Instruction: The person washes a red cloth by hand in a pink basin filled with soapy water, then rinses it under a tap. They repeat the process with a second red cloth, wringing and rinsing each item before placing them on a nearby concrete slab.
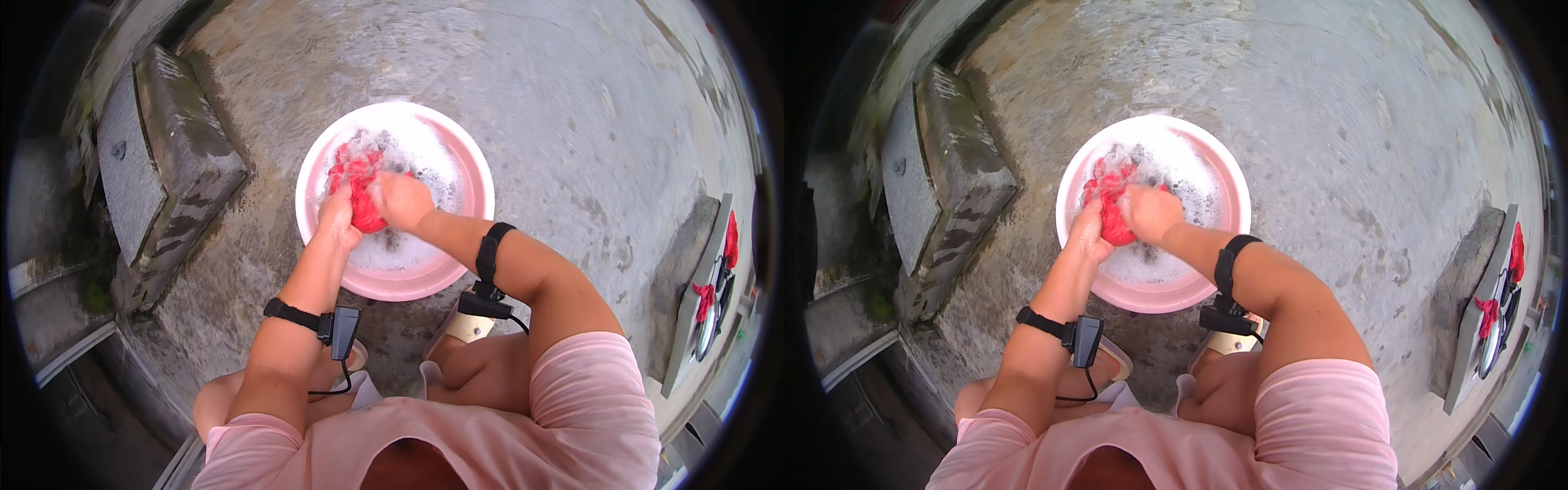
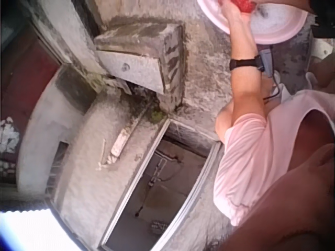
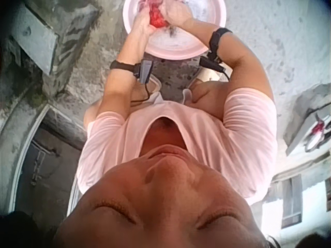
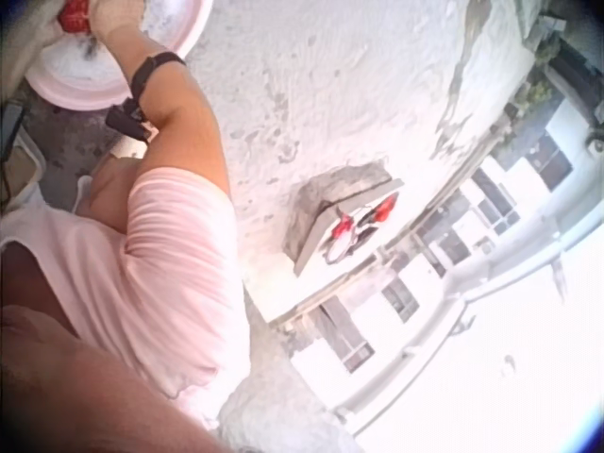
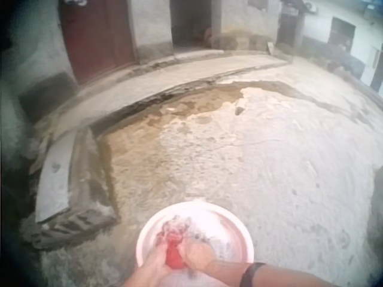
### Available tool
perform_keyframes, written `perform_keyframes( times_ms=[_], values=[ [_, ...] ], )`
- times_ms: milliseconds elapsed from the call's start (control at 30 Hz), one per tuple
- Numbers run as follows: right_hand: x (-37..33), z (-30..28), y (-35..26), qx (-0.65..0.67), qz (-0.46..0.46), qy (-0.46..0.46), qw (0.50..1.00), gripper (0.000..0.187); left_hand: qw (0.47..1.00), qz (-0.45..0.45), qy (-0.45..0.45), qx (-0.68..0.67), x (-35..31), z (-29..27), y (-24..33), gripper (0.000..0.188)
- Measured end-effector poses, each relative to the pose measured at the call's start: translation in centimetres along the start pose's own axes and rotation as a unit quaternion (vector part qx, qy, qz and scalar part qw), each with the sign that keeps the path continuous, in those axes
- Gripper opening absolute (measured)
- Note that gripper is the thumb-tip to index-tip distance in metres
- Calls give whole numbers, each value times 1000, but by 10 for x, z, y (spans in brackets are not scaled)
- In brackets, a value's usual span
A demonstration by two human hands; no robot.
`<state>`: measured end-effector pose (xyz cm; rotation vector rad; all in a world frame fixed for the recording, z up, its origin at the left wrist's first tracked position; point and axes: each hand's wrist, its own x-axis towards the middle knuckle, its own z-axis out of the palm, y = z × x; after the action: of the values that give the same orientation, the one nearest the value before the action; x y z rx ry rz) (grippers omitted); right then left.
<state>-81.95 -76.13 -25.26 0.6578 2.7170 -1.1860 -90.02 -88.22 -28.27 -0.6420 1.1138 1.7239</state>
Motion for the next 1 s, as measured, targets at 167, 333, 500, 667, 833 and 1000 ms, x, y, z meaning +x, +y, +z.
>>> perform_keyframes(
  times_ms=[167, 333, 500, 667, 833, 1000],
  values=[
    [23, -11, 76, -50, 244, -51, 967, 44, 990, 94, 101, 19, -10, 15, -1, 43],
    [6, 21, 50, 153, 213, -16, 965, 45, 993, -70, 85, -30, -12, 19, -14, 49],
    [-31, 27, -11, 213, -89, 34, 972, 26, 992, -93, 1, -90, -11, 13, -3, 51],
    [-1, -14, -3, -48, 22, -152, 987, 25, 992, 84, 12, 96, -21, 29, -5, 40],
    [26, -15, 54, 578, 251, -99, 770, 46, 988, 3, -69, 139, -32, 38, -15, 60],
    [2, 17, 48, 159, 183, -115, 963, 86, 980, -32, 85, 179, -20, 19, -13, 73]
  ],
)
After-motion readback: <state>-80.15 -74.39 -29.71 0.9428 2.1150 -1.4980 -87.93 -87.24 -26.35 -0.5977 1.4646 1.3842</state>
